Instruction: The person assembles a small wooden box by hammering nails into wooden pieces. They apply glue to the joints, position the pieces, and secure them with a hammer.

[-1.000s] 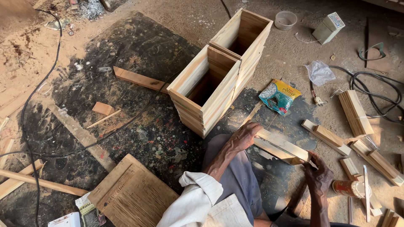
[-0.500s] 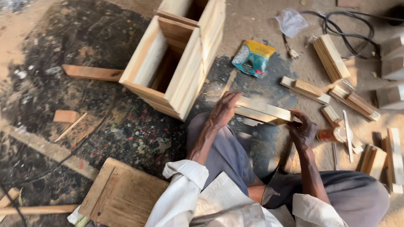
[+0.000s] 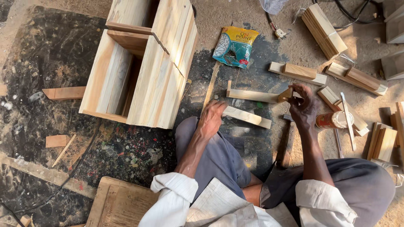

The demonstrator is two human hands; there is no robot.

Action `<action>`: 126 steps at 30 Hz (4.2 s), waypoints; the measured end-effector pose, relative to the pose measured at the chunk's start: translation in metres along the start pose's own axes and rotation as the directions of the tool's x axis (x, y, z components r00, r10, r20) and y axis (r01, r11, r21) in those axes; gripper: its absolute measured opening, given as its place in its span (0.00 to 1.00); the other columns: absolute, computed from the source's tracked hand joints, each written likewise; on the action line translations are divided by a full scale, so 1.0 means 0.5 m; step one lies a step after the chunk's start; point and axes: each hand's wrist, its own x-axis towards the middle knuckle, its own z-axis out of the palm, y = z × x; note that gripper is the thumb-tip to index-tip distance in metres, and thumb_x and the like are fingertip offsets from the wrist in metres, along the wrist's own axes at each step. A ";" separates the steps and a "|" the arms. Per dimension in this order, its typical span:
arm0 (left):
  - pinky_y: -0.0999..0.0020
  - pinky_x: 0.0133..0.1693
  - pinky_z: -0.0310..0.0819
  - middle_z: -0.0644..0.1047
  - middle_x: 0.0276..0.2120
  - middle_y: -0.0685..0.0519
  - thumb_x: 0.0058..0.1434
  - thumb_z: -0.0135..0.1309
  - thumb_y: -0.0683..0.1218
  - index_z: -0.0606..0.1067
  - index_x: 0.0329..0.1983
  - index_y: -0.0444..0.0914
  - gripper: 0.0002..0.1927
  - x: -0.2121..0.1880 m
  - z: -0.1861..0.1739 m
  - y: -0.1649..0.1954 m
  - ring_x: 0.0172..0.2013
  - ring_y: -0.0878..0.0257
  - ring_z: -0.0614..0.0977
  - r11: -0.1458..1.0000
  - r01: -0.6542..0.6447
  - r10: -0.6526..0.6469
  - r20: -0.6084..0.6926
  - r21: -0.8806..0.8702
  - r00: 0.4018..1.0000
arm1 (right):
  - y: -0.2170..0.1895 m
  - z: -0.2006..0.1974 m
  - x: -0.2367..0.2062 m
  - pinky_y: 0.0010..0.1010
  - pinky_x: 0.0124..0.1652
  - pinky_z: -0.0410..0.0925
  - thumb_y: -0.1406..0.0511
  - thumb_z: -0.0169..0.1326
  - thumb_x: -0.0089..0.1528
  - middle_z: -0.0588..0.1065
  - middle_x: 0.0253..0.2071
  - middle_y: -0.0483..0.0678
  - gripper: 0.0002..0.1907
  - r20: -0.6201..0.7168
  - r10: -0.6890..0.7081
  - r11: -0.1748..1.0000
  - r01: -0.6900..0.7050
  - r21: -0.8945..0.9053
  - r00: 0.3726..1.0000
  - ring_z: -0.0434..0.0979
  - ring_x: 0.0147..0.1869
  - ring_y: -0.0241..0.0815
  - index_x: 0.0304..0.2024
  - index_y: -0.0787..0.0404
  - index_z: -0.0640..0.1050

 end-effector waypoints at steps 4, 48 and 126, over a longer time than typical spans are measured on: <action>0.55 0.52 0.77 0.82 0.47 0.42 0.55 0.45 0.28 0.78 0.50 0.32 0.22 0.032 0.037 -0.023 0.47 0.46 0.80 0.991 0.100 -0.118 0.213 0.091 0.970 | -0.013 -0.012 0.011 0.31 0.51 0.75 0.79 0.54 0.63 0.79 0.58 0.55 0.22 -0.023 -0.057 0.986 0.060 0.154 0.998 0.81 0.62 0.50 0.59 0.62 0.76; 0.75 0.29 0.79 0.84 0.39 0.46 0.70 0.47 0.30 0.79 0.45 0.35 0.12 0.086 0.074 0.128 0.36 0.61 0.87 0.897 0.075 -0.275 -0.416 -0.436 0.867 | 0.041 -0.022 -0.314 0.36 0.20 0.62 0.73 0.50 0.58 0.70 0.27 0.55 0.39 0.249 0.700 0.477 -0.699 0.533 0.669 0.68 0.22 0.47 0.71 0.61 0.53; 0.61 0.31 0.82 0.75 0.37 0.28 0.54 0.62 0.37 0.71 0.49 0.26 0.20 0.442 0.173 -0.170 0.30 0.47 0.83 0.917 0.317 -0.315 -0.049 0.242 0.948 | -0.107 -0.045 -0.300 0.21 0.21 0.61 0.69 0.54 0.64 0.72 0.30 0.46 0.36 0.272 0.820 0.347 -0.816 0.463 0.503 0.68 0.26 0.30 0.74 0.55 0.60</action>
